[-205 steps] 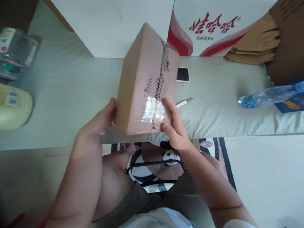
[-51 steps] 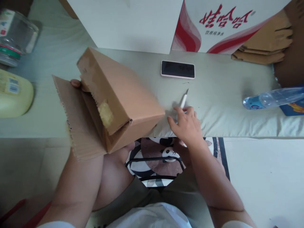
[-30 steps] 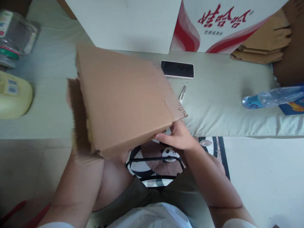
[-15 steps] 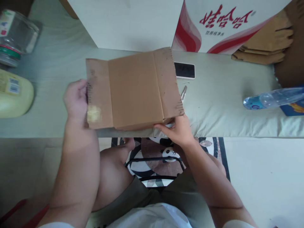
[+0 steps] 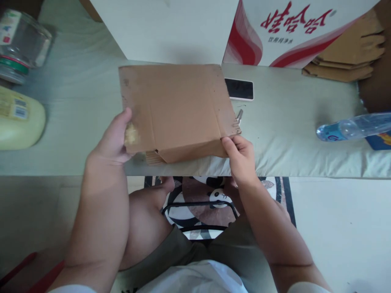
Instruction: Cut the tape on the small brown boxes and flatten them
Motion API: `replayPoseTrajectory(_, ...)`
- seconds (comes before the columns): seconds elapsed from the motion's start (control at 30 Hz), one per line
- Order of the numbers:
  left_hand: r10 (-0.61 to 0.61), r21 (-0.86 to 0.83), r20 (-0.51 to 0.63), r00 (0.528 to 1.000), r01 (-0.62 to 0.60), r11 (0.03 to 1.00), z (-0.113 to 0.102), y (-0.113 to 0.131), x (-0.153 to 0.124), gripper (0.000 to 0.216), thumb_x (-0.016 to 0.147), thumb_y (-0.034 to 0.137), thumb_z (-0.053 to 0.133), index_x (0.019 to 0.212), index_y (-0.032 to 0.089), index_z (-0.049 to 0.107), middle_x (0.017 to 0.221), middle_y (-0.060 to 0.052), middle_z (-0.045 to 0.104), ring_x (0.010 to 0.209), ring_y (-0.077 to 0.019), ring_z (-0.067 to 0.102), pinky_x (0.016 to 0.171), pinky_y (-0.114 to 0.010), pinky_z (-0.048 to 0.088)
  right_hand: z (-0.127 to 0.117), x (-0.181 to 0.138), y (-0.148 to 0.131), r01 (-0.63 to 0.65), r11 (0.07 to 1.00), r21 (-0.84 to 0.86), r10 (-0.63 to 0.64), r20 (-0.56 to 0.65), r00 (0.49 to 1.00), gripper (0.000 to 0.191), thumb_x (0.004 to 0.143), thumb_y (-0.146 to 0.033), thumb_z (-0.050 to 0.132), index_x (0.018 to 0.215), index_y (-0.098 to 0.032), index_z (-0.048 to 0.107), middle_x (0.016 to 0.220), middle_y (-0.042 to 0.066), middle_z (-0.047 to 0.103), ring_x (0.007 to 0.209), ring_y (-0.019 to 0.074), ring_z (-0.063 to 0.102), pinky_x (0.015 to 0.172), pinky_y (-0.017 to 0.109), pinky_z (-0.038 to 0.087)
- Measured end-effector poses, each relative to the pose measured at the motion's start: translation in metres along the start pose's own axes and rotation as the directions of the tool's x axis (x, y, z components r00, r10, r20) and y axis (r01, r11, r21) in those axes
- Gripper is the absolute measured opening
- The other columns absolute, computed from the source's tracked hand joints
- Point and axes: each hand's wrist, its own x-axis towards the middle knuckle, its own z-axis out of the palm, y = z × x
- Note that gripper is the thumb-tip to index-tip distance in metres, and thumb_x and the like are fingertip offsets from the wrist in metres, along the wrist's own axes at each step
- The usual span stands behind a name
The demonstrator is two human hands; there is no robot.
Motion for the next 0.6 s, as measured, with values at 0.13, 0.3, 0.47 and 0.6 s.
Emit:
replayPoseTrajectory(0.13, -0.017, 0.067, -0.01, 1.0, 0.018, 0.998, -0.004, -0.007, 0.005, 0.047, 0.082, 0.065, 0.075, 0.086, 0.019, 0.067, 0.076, -0.012, 0.074, 0.115, -0.0425, 0.074, 0.098, -0.054, 0.063, 0.006, 0.006, 0.009, -0.066, 0.977, 0.205, 0.084, -0.082, 0.993, 0.042, 0.079, -0.06, 0.068, 0.062, -0.024, 0.053, 0.063, 0.001, 0.054, 0.064, 0.0174, 0.056, 0.062, 0.033, 0.047)
replayPoseTrajectory(0.3, 0.057, 0.025, 0.049, 0.997, -0.059, 0.998, 0.001, 0.0, 0.008, 0.041, 0.085, 0.061, 0.065, 0.08, 0.021, 0.062, 0.082, -0.01, 0.073, 0.117, -0.0374, 0.072, 0.095, -0.048, 0.063, 0.01, 0.008, 0.01, -0.011, 0.975, 0.22, 0.038, -0.117, 0.992, 0.046, 0.081, -0.057, 0.069, 0.059, -0.024, 0.048, 0.057, -0.003, 0.047, 0.056, 0.0136, 0.052, 0.059, 0.031, 0.046)
replayPoseTrajectory(0.47, 0.291, 0.222, -0.007, 0.957, -0.283, 0.933, 0.001, 0.014, 0.011, 0.019, 0.07, 0.03, 0.072, 0.084, 0.019, 0.066, 0.086, -0.006, 0.075, 0.106, -0.028, 0.071, 0.092, -0.037, 0.058, 0.008, 0.006, 0.006, 0.133, 0.897, 0.422, -0.023, -0.256, 0.966, 0.044, 0.076, -0.048, 0.08, 0.055, -0.021, 0.052, 0.054, -0.005, 0.047, 0.054, 0.01, 0.05, 0.055, 0.025, 0.041)
replayPoseTrajectory(0.6, 0.407, 0.462, 0.09, 0.909, -0.4, 0.791, -0.009, 0.005, 0.018, 0.025, 0.074, 0.034, 0.085, 0.082, 0.019, 0.067, 0.095, -0.004, 0.075, 0.11, -0.0254, 0.066, 0.097, -0.033, 0.052, 0.006, 0.005, 0.001, 0.164, 0.866, 0.472, -0.084, -0.185, 0.979, 0.042, 0.076, -0.047, 0.083, 0.054, -0.022, 0.058, 0.055, -0.004, 0.051, 0.053, 0.0104, 0.05, 0.054, 0.027, 0.042)
